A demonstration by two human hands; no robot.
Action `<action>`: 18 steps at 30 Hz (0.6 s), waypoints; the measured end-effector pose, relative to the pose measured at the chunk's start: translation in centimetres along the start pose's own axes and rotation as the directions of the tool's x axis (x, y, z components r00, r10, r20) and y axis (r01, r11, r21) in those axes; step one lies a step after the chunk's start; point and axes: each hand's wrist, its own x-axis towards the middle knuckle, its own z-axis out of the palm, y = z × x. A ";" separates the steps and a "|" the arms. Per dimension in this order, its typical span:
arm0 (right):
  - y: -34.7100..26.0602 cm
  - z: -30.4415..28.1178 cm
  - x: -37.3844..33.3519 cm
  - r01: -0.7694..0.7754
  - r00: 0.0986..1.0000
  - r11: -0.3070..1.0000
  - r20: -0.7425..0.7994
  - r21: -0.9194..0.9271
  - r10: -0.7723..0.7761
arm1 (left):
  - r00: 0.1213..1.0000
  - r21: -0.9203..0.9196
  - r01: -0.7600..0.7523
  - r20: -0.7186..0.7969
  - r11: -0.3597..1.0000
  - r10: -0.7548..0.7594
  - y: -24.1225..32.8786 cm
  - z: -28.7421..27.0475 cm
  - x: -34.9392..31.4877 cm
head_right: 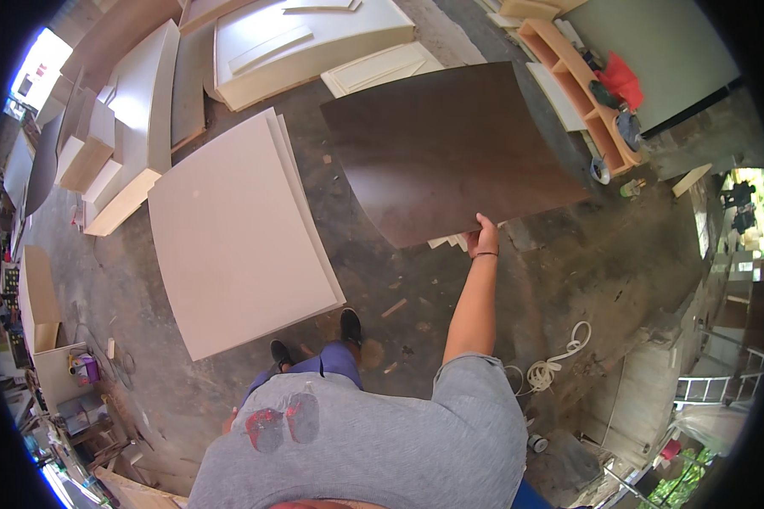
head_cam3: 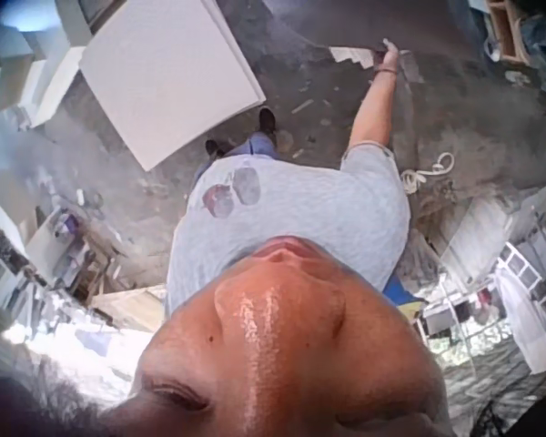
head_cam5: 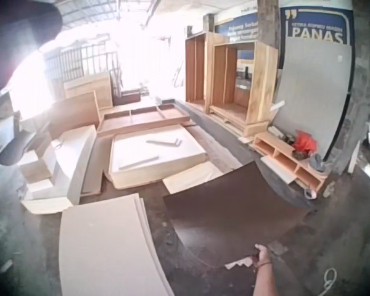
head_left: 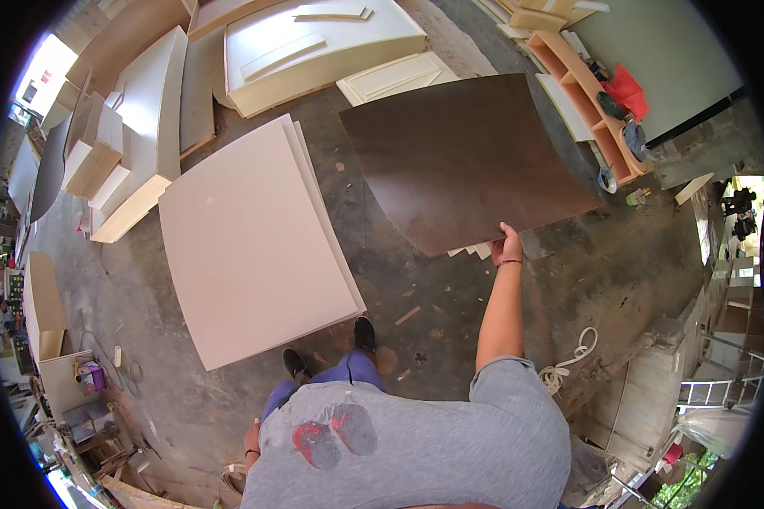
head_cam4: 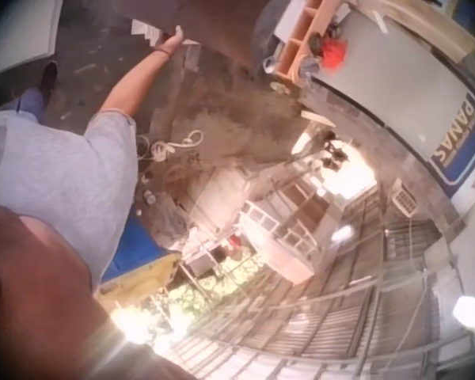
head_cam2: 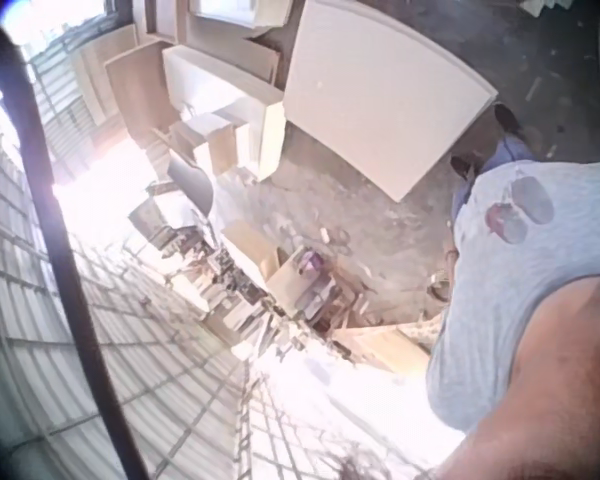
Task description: The person picks up a light wood panel, places it on a workbench, then aligns a separate white sheet over it. The person then wipes the surface of the white sheet using a cloth and moves the panel aside.
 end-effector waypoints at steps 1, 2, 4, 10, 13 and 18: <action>-0.4 0.3 0.3 0.000 0.999 1.000 0.049 0.021 -0.001 | 1.000 0.011 0.005 -0.004 1.000 -0.005 -0.6 0.3 0.2; -0.7 0.7 0.5 0.027 0.998 0.999 0.061 0.021 -0.028 | 0.999 0.013 0.040 0.007 0.999 -0.040 -1.1 0.5 0.6; -2.8 2.9 -0.6 0.089 0.992 0.996 0.087 0.019 -0.091 | 0.999 -0.126 0.044 -0.025 0.991 -0.048 0.6 0.7 -0.7; -9.4 9.8 -4.5 0.247 0.955 0.962 0.199 -0.119 -0.221 | 0.998 -0.245 0.067 0.000 0.967 -0.069 1.1 1.6 -2.1; -10.9 12.5 -7.1 0.252 0.953 0.944 0.223 -0.215 -0.204 | 0.999 -0.328 0.036 -0.027 0.944 -0.047 1.2 2.3 -3.5; -12.8 13.8 -13.7 0.268 0.944 0.894 0.281 -0.359 -0.170 | 0.999 -0.390 0.035 -0.022 0.920 -0.048 -2.3 4.5 -2.6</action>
